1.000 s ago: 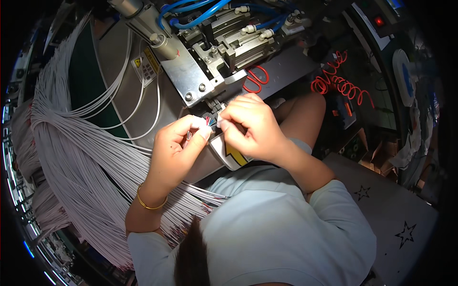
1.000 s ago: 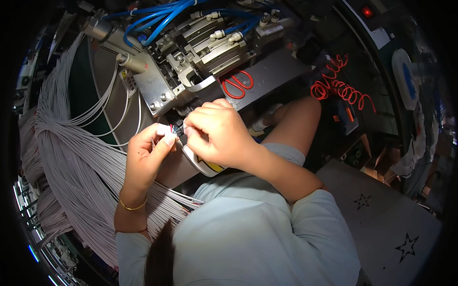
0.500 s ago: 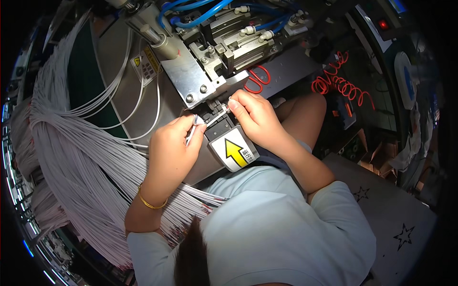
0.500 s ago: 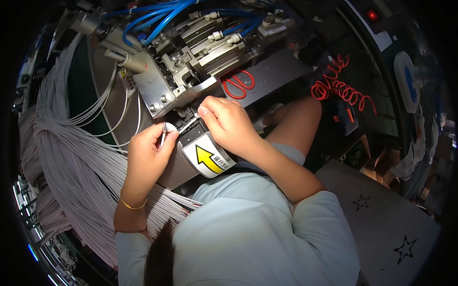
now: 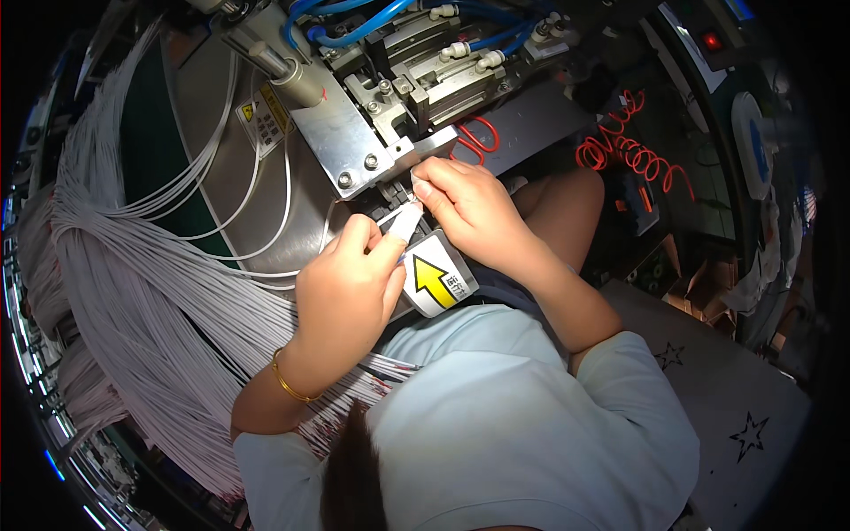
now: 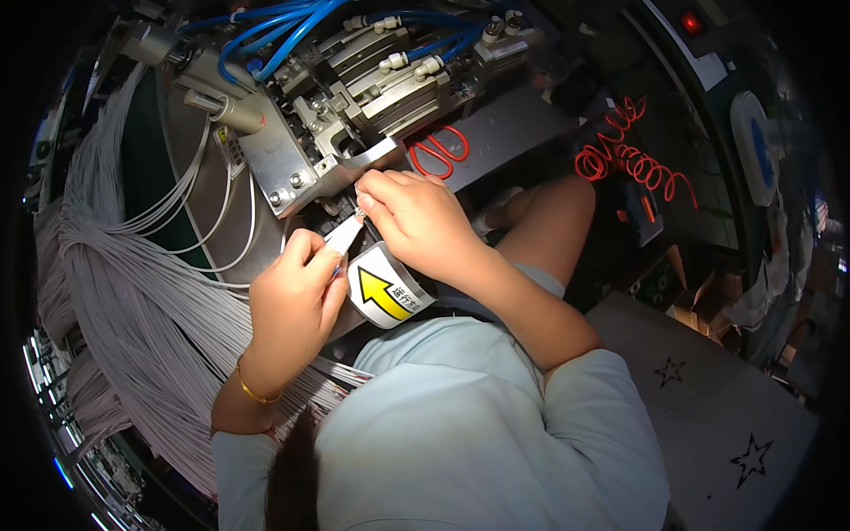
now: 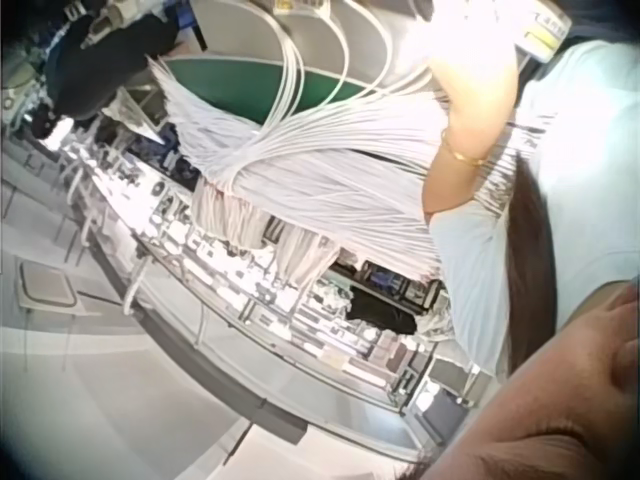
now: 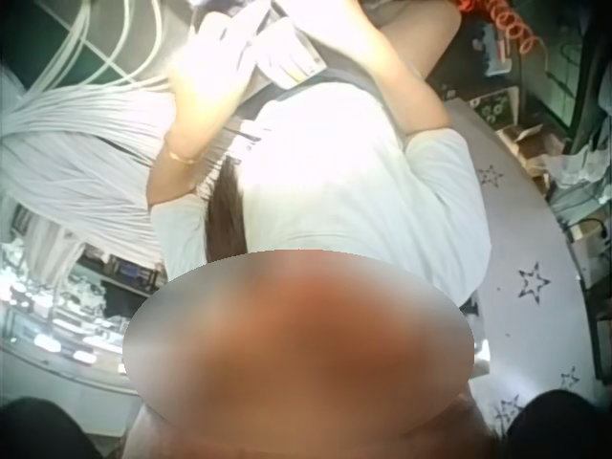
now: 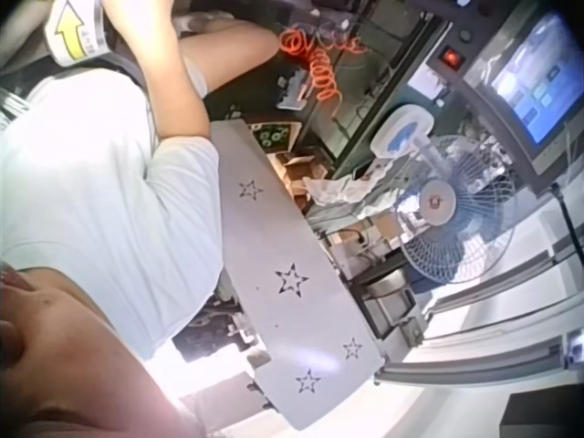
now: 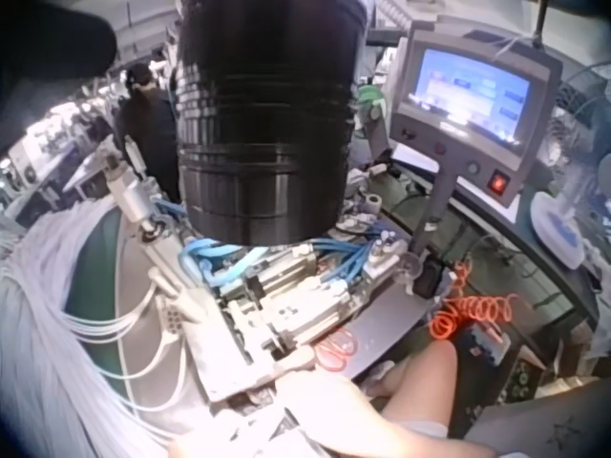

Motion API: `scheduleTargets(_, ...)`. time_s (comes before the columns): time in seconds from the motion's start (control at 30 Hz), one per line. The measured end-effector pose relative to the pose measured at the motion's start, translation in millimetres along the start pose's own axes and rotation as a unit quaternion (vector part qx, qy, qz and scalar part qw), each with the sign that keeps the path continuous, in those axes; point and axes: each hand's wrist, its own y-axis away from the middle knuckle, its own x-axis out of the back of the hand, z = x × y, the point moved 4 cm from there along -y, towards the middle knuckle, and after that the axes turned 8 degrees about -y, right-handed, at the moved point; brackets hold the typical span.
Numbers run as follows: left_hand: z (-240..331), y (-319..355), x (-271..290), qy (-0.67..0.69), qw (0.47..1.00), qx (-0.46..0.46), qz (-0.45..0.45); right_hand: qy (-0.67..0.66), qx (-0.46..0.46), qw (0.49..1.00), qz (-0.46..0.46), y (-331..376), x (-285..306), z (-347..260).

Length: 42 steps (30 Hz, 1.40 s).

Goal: The person places a bundle of wires on the work table, separates and aligns the ends of individual wires by hand to feed them into a machine, and removes tape wraps from their fingers.

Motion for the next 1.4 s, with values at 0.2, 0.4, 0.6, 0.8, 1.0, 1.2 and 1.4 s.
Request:
scheduleTargets(0.2, -4, -5, -7, -0.03, 0.999, 0.001, -0.013, -0.055, -0.062, 0.995, -0.051, -2, 7, 0)
scheduleTargets(0.4, -25, -7, -3, 0.226, 0.966, 0.129, -0.005, -0.09, -0.097, 0.989, -0.067, -5, 6, 11)
scheduleTargets(0.6, -32, -8, -4, 0.249, 0.964, 0.086, -0.04, -0.004, 0.119, 0.993, -0.014, 0, 3, -40)
scheduleTargets(0.8, -30, -13, 13, 0.289, 0.949, 0.104, -0.076, -0.051, 0.077, 0.994, -0.055, -2, 3, -35)
scheduleTargets(1.0, -30, -8, 9, 0.349, 0.921, 0.15, -0.08, -0.08, 0.079, 0.991, -0.069, 0, 4, -41)
scheduleTargets(1.2, -28, -6, 2, 0.525, 0.816, 0.226, -0.091, -0.267, -0.074, 0.959, -0.064, 2, 0, -37)
scheduleTargets(1.4, -28, -3, -4, 0.53, 0.817, 0.21, -0.092, -0.318, -0.149, 0.934, -0.069, 4, -2, -36)
